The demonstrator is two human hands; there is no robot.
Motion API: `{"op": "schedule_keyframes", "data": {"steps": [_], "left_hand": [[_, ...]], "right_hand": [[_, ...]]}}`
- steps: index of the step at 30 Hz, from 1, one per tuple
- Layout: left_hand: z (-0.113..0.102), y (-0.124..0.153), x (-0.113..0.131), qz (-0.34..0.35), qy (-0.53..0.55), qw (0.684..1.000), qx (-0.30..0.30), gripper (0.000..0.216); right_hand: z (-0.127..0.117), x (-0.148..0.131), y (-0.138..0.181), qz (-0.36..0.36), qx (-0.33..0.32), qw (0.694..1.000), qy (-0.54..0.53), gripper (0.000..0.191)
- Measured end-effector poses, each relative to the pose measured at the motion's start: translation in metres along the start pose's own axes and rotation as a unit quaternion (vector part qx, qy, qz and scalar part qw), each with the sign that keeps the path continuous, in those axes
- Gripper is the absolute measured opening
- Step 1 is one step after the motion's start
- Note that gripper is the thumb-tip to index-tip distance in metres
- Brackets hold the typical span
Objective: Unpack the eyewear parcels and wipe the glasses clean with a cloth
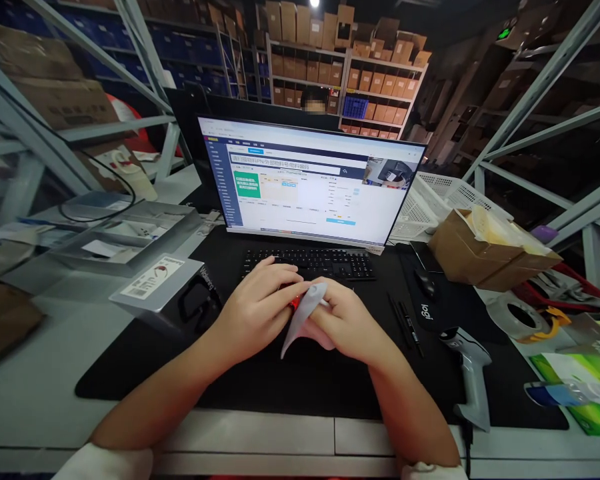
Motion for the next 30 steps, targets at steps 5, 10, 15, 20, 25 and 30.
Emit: {"op": "schedule_keyframes", "data": {"steps": [5, 10, 15, 20, 25, 30], "left_hand": [[-0.002, 0.0, -0.004, 0.013, 0.014, 1.0, 0.016, 0.034], [0.0, -0.001, -0.003, 0.006, 0.002, 0.999, 0.041, 0.033], [0.013, -0.002, 0.009, 0.06, 0.008, 0.997, 0.058, 0.024], [0.006, -0.003, -0.008, -0.015, 0.038, 0.998, 0.039, 0.03], [0.002, -0.003, -0.012, -0.054, 0.048, 0.996, 0.062, 0.034], [0.017, -0.002, 0.006, 0.033, 0.004, 0.997, 0.068, 0.03]], "right_hand": [[-0.009, 0.007, 0.0, 0.034, 0.018, 0.997, -0.066, 0.022], [-0.015, 0.016, 0.001, 0.111, 0.015, 0.983, -0.146, 0.032], [-0.002, 0.012, -0.003, 0.062, 0.068, 0.993, -0.075, 0.031], [-0.017, 0.026, -0.003, 0.062, 0.021, 0.996, -0.061, 0.029], [-0.027, 0.031, -0.003, 0.04, 0.004, 0.996, -0.08, 0.029], [-0.012, 0.02, -0.009, -0.034, 0.019, 0.999, 0.005, 0.014]]}}
Point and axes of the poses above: each hand's wrist, its own y-axis away from the middle knuckle, its own z-axis out of the palm, x = y × z, the point moved 2 cm from there along -y, towards the middle knuckle, and after that the axes turned 9 degrees about -z, right-handed, at the moved point
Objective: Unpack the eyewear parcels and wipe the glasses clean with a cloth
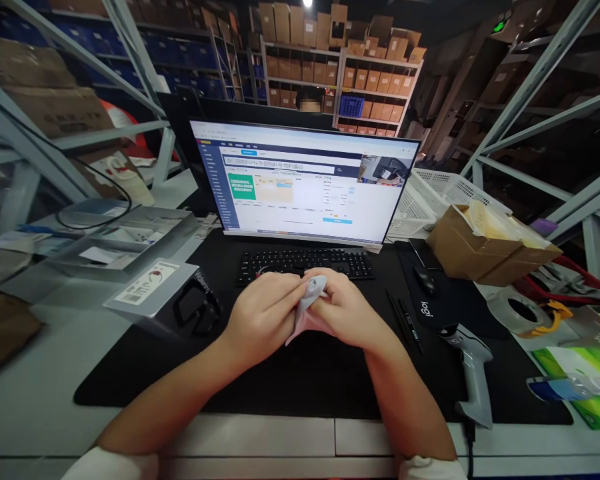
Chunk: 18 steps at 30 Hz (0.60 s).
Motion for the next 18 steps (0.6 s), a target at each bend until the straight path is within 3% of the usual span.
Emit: {"op": "schedule_keyframes", "data": {"steps": [3, 9, 18], "left_hand": [[0.0, 0.001, -0.002, -0.017, 0.026, 0.999, -0.003, 0.028], [-0.017, 0.003, -0.017, -0.132, 0.068, 0.989, 0.0, 0.037], [-0.021, 0.001, -0.019, -0.191, 0.103, 0.976, 0.007, 0.04]], "right_hand": [[-0.002, -0.002, 0.001, -0.018, -0.013, 0.999, 0.027, 0.012], [-0.02, 0.003, 0.008, 0.044, -0.022, 0.997, -0.059, 0.027], [-0.015, 0.003, 0.005, 0.093, -0.03, 0.984, -0.146, 0.037]]}}
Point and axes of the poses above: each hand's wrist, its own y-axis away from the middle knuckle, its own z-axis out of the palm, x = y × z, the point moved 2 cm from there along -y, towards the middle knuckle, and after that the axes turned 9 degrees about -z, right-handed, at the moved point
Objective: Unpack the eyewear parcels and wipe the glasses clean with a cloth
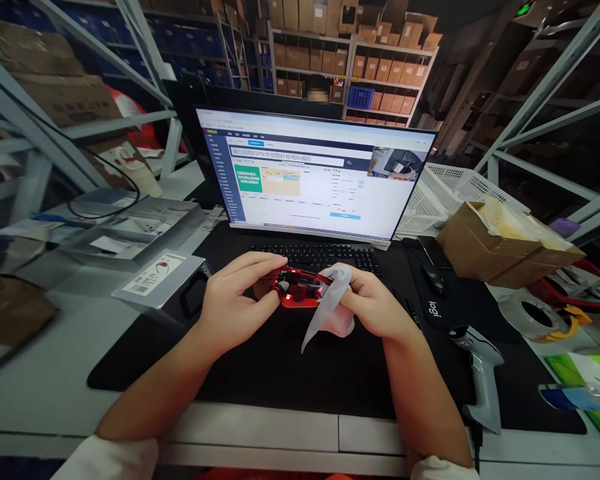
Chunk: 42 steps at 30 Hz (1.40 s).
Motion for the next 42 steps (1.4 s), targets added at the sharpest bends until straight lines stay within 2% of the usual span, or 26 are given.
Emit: {"op": "schedule_keyframes", "data": {"steps": [6, 11, 16, 18, 20, 22, 24, 25, 27, 29, 31, 33, 35, 38, 40, 42], "left_hand": [[-0.002, -0.001, 0.0, 0.003, 0.005, 1.0, -0.001, 0.041], [-0.004, -0.001, 0.0, 0.017, 0.0, 1.0, 0.0, 0.04], [0.009, 0.006, 0.011, 0.135, -0.065, 0.989, -0.022, 0.033], [0.016, 0.01, 0.015, 0.167, -0.066, 0.983, -0.024, 0.03], [0.021, 0.013, 0.017, 0.169, -0.059, 0.984, -0.02, 0.031], [0.024, 0.014, 0.016, 0.156, -0.053, 0.986, -0.017, 0.036], [0.025, 0.014, 0.015, 0.146, -0.051, 0.988, -0.005, 0.044], [0.025, 0.014, 0.015, 0.144, -0.052, 0.988, 0.002, 0.047], [0.025, 0.015, 0.015, 0.146, -0.058, 0.988, 0.012, 0.051], [0.024, 0.015, 0.015, 0.142, -0.068, 0.987, 0.014, 0.054], [0.022, 0.015, 0.014, 0.13, -0.076, 0.988, 0.014, 0.056], [0.018, 0.012, 0.012, 0.119, -0.081, 0.989, 0.019, 0.058], [0.012, 0.009, 0.009, 0.115, -0.079, 0.99, 0.021, 0.059], [0.007, 0.006, 0.009, 0.14, -0.073, 0.987, -0.015, 0.057], [0.011, 0.008, 0.012, 0.179, -0.077, 0.98, -0.043, 0.055], [0.017, 0.011, 0.016, 0.216, -0.082, 0.972, -0.048, 0.053]], "right_hand": [[0.002, 0.005, 0.001, 0.01, 0.019, 1.0, -0.016, 0.04], [0.003, 0.003, 0.003, 0.018, 0.028, 0.999, 0.011, 0.038], [0.018, -0.01, 0.006, 0.007, 0.006, 0.995, 0.104, 0.02], [0.025, -0.015, 0.008, -0.024, 0.021, 0.984, 0.173, 0.022], [0.031, -0.016, 0.009, -0.052, 0.052, 0.974, 0.214, 0.019], [0.034, -0.011, 0.008, -0.067, 0.115, 0.969, 0.207, 0.006], [0.034, -0.003, 0.007, -0.104, 0.218, 0.953, 0.182, 0.021], [0.033, 0.001, 0.007, -0.136, 0.269, 0.937, 0.178, 0.026], [0.033, 0.006, 0.006, -0.205, 0.336, 0.895, 0.21, 0.024], [0.032, 0.006, 0.005, -0.25, 0.353, 0.859, 0.273, 0.021], [0.031, 0.002, 0.005, -0.262, 0.322, 0.853, 0.316, 0.018], [0.028, -0.003, 0.005, -0.249, 0.234, 0.883, 0.321, 0.012], [0.023, -0.008, 0.006, -0.198, 0.129, 0.922, 0.306, 0.012], [0.016, -0.012, 0.008, -0.091, 0.008, 0.962, 0.257, 0.018], [0.017, -0.012, 0.009, -0.039, -0.045, 0.975, 0.214, 0.028], [0.021, -0.014, 0.011, -0.02, -0.048, 0.979, 0.195, 0.032]]}}
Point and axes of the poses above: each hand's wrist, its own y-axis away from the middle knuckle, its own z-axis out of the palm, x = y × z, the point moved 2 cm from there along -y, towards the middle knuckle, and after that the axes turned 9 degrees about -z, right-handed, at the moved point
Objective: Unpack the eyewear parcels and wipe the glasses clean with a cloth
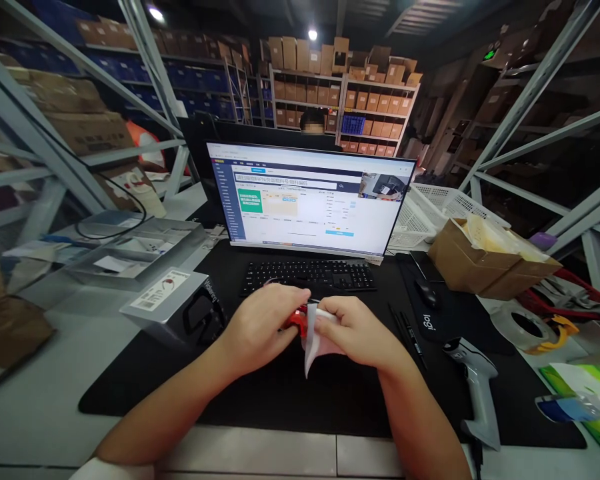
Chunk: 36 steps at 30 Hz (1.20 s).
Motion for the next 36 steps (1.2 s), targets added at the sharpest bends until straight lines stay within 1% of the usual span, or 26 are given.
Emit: {"op": "schedule_keyframes", "data": {"steps": [3, 5, 8, 10, 12, 14, 16, 17, 18, 20, 22, 24, 26, 29, 31, 33, 36], "left_hand": [[0.005, 0.001, 0.005, 0.013, 0.009, 1.0, 0.014, 0.049], [0.003, 0.001, 0.002, -0.006, 0.026, 1.0, 0.01, 0.049], [-0.005, 0.0, -0.008, -0.073, 0.062, 0.995, -0.01, 0.054], [-0.007, 0.001, -0.012, -0.1, 0.067, 0.993, -0.009, 0.056], [-0.003, 0.003, -0.01, -0.088, 0.041, 0.995, -0.001, 0.054], [0.006, 0.005, -0.003, -0.049, 0.005, 0.999, 0.015, 0.049], [0.014, 0.006, 0.002, -0.015, -0.005, 0.999, 0.028, 0.044], [0.016, 0.006, 0.004, -0.007, 0.002, 1.0, 0.029, 0.042], [0.016, 0.005, 0.004, -0.007, 0.013, 1.0, 0.025, 0.041], [0.012, 0.003, 0.0, -0.034, 0.041, 0.999, 0.006, 0.041], [0.005, 0.002, -0.006, -0.084, 0.062, 0.995, -0.001, 0.045], [-0.004, 0.002, -0.013, -0.134, 0.07, 0.988, 0.022, 0.049], [-0.011, 0.002, -0.016, -0.161, 0.065, 0.984, 0.045, 0.048], [-0.015, 0.002, -0.017, -0.152, 0.055, 0.986, 0.052, 0.04], [-0.015, 0.002, -0.016, -0.136, 0.052, 0.988, 0.053, 0.037], [-0.014, 0.002, -0.013, -0.126, 0.047, 0.99, 0.052, 0.035], [-0.006, 0.002, -0.004, -0.095, 0.034, 0.994, 0.035, 0.032]], "right_hand": [[0.003, -0.004, 0.001, 0.004, 0.043, 0.999, 0.028, 0.033], [-0.002, -0.002, 0.003, 0.01, 0.028, 0.999, 0.026, 0.035], [-0.017, 0.006, 0.006, 0.022, -0.013, 0.999, -0.028, 0.037], [-0.024, 0.009, 0.006, 0.026, -0.008, 0.998, -0.052, 0.038], [-0.022, 0.009, 0.005, 0.026, 0.01, 0.998, -0.055, 0.036], [-0.014, 0.005, 0.002, 0.024, 0.038, 0.998, -0.038, 0.033], [-0.005, 0.001, -0.001, 0.022, 0.058, 0.998, -0.016, 0.03], [-0.003, 0.0, -0.002, 0.021, 0.058, 0.998, -0.011, 0.029], [-0.002, 0.0, -0.002, 0.021, 0.051, 0.998, -0.011, 0.029], [-0.008, 0.002, 0.0, 0.023, 0.028, 0.999, -0.023, 0.031], [-0.019, 0.009, 0.004, 0.022, 0.01, 0.998, -0.052, 0.033], [-0.028, 0.019, 0.007, 0.021, 0.012, 0.995, -0.102, 0.035], [-0.033, 0.029, 0.007, 0.024, 0.023, 0.986, -0.166, 0.036], [-0.03, 0.04, 0.002, 0.033, 0.043, 0.968, -0.244, 0.041], [-0.026, 0.04, 0.0, 0.042, 0.053, 0.962, -0.264, 0.046], [-0.021, 0.034, -0.001, 0.049, 0.061, 0.967, -0.243, 0.046], [-0.011, 0.013, 0.001, 0.028, 0.051, 0.99, -0.124, 0.04]]}}
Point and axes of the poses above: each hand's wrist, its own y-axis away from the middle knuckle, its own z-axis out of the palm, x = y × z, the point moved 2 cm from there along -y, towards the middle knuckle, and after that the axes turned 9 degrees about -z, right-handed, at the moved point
